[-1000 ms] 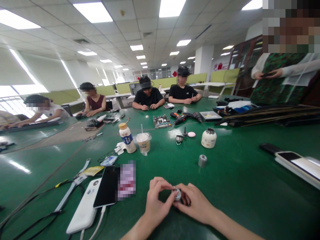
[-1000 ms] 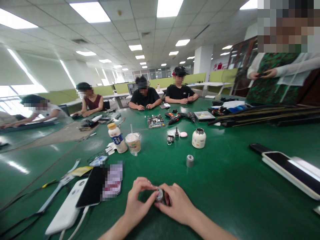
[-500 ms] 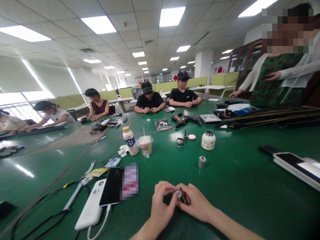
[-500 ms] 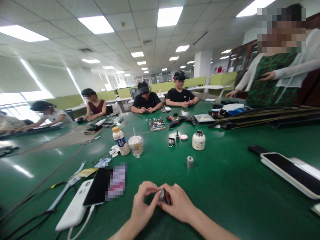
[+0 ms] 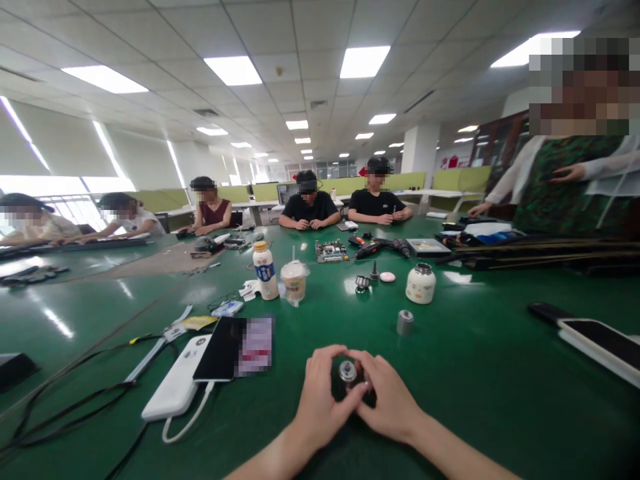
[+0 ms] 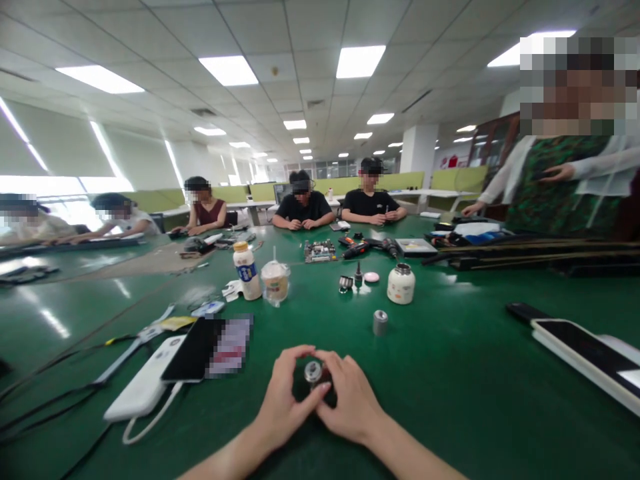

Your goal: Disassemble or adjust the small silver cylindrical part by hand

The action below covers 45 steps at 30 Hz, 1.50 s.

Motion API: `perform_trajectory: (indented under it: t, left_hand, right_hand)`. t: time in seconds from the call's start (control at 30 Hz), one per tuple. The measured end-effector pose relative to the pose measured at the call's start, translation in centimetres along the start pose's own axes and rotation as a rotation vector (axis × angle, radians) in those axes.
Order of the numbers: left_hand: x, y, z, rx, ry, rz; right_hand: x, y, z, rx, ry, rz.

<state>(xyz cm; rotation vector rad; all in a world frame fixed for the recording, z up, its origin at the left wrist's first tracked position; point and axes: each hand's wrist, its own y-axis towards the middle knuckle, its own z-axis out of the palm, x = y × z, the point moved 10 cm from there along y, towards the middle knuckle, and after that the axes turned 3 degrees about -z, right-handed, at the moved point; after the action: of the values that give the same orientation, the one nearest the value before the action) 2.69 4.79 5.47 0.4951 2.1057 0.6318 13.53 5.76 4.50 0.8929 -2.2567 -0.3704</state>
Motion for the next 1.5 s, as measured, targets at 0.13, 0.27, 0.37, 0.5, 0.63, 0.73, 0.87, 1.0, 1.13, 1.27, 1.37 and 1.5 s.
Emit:
perform_trajectory:
  t: [0.13,0.27,0.37,0.5,0.63,0.73,0.87,1.0,1.13,1.27,1.37,1.5]
  left_hand:
    - [0.8,-0.3,-0.2,0.021,0.035,-0.083]
    - [1.7,-1.0,0.2,0.119,0.079,-0.165]
    - [1.8,-1.0,0.6,0.177,0.101,-0.178]
    - [0.9,-0.7,1.4,0.243,0.106,-0.119]
    - [0.5,-0.5,1.6,0.261,0.121,-0.104]
    - [0.4,-0.6,1.8,0.287,0.118,-0.084]
    - [0.5,-0.6,2.0,0.313,0.125,-0.071]
    - [0.7,-0.6,2.3,0.345,0.13,-0.067]
    - [0.8,-0.6,2.3,0.342,0.125,-0.061]
    - [0.8,-0.6,2.2,0.334,0.12,-0.058]
    - [0.7,-0.6,2.2,0.337,0.114,-0.059]
    - [0.8,-0.7,2.2,0.34,0.112,-0.065]
  right_hand:
    - [0.9,-0.2,-0.5,-0.045,0.063,-0.104]
    - [0.4,-0.1,-1.0,-0.072,0.152,-0.084]
    - [-0.4,0.3,-1.3,-0.11,0.227,-0.045]
    - [-1.3,0.7,-1.8,-0.18,0.334,-0.003]
    - [-1.8,0.7,-1.8,-0.206,0.408,0.043]
    - [-2.2,0.9,-2.0,-0.207,0.432,0.057]
    - [-4.6,1.3,-4.0,-0.311,0.397,0.086]
    - [-8.0,1.5,-4.0,-0.231,0.133,0.173]
    - [-9.2,1.2,-2.3,-0.068,-0.129,0.174]
    - [-8.8,1.3,-2.1,-0.058,-0.103,0.156]
    - [-8.6,1.5,-1.8,-0.027,-0.016,0.147]
    - [-8.4,1.6,-1.8,-0.039,0.069,0.168]
